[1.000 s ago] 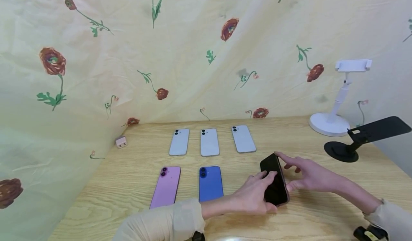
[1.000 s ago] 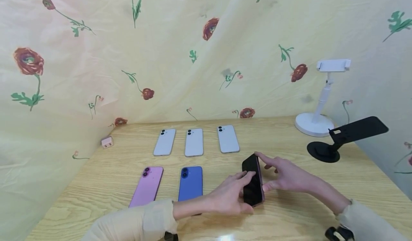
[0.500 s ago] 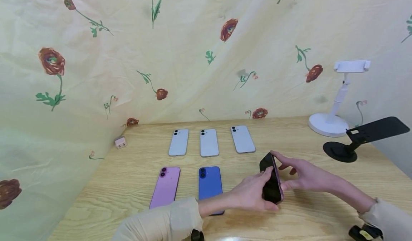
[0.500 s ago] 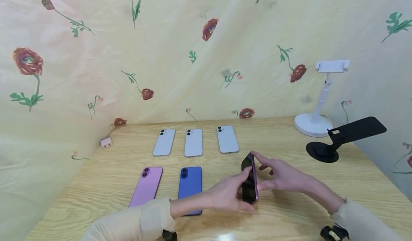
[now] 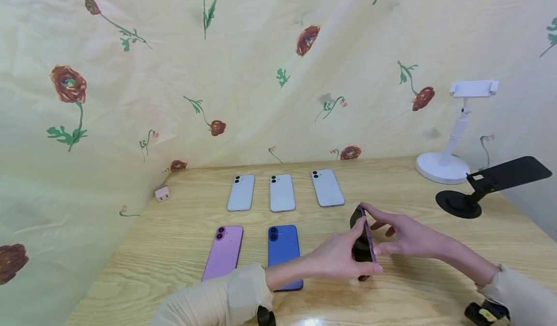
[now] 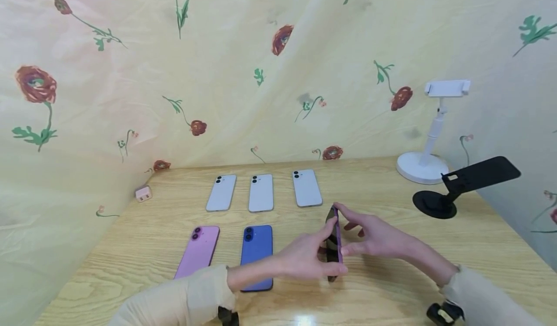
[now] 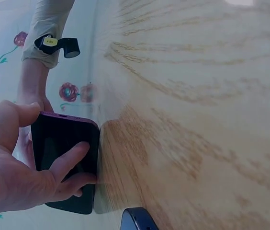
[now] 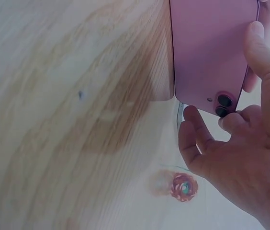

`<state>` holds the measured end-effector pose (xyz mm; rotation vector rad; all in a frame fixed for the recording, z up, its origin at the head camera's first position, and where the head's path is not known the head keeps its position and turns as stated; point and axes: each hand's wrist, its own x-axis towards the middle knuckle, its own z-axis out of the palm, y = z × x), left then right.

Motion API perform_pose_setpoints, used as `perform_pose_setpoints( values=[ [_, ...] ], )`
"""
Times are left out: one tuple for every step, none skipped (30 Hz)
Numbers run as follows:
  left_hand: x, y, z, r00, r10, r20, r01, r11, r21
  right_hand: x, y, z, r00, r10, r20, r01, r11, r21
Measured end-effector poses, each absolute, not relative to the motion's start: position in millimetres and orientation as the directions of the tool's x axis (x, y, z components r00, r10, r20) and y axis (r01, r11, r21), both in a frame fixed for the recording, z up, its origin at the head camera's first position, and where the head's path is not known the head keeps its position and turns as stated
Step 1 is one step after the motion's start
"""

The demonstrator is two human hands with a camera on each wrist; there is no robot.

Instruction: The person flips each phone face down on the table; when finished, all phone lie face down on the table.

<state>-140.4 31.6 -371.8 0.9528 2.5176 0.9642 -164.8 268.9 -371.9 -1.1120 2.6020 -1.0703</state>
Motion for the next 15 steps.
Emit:
perform_pose_setpoints(
  values=[
    [-141, 31, -372, -0.743, 0.669, -0.026, 0.478, 0.557, 0.679, -165, 268, -372, -0.723, -0.672, 0.159, -0.588, 0.478, -0.653],
    [-142, 31, -372, -0.742, 0.67, -0.026, 0.478, 0.556, 0.679, -165, 268, -373, -0.723, -0.672, 0.16, -0.586, 0.474, -0.657],
    [-142, 31, -371, -0.741, 0.671, -0.029, 0.476, 0.555, 0.682, -165, 267, -373, -0.723, -0.673, 0.159, -0.585, 0.472, -0.66],
    [-142, 30, -371, -0.741, 0.671, -0.03, 0.473, 0.552, 0.687, -166, 267, -374, -0.721, -0.674, 0.16, -0.584, 0.468, -0.663],
    [-143, 30, -371, -0.739, 0.673, -0.029, 0.47, 0.547, 0.693, -166, 266, -374, -0.718, -0.677, 0.161, -0.584, 0.461, -0.668],
    [-143, 30, -371, -0.736, 0.676, -0.028, 0.471, 0.542, 0.696, -167, 266, -375, -0.715, -0.68, 0.162, -0.583, 0.452, -0.675],
    [-143, 29, -371, -0.735, 0.677, -0.03, 0.465, 0.537, 0.704, -167, 265, -375, -0.711, -0.683, 0.164, -0.58, 0.44, -0.685],
    [-143, 29, -370, -0.732, 0.681, -0.032, 0.46, 0.529, 0.713, -168, 264, -376, -0.708, -0.687, 0.165, -0.578, 0.429, -0.694],
    [-144, 28, -370, -0.728, 0.685, -0.036, 0.452, 0.518, 0.726, -168, 263, -376, -0.703, -0.691, 0.165, -0.575, 0.417, -0.704],
    [-143, 28, -370, -0.724, 0.689, -0.037, 0.444, 0.506, 0.74, -168, 262, -377, -0.699, -0.696, 0.167, -0.574, 0.406, -0.711],
    [-144, 27, -369, -0.72, 0.693, -0.037, 0.435, 0.493, 0.753, -169, 261, -378, -0.695, -0.699, 0.171, -0.574, 0.396, -0.717],
    [-144, 26, -369, -0.716, 0.697, -0.038, 0.428, 0.481, 0.765, -169, 260, -379, -0.692, -0.7, 0.175, -0.576, 0.39, -0.719],
    [-143, 25, -369, -0.715, 0.698, -0.039, 0.416, 0.469, 0.779, -169, 259, -379, -0.691, -0.7, 0.18, -0.579, 0.387, -0.717],
    [-143, 25, -369, -0.714, 0.698, -0.041, 0.403, 0.459, 0.792, -170, 258, -380, -0.69, -0.7, 0.185, -0.585, 0.388, -0.712],
    [-143, 24, -368, -0.714, 0.699, -0.044, 0.388, 0.447, 0.806, -170, 257, -381, -0.689, -0.7, 0.188, -0.59, 0.39, -0.707]
  ],
)
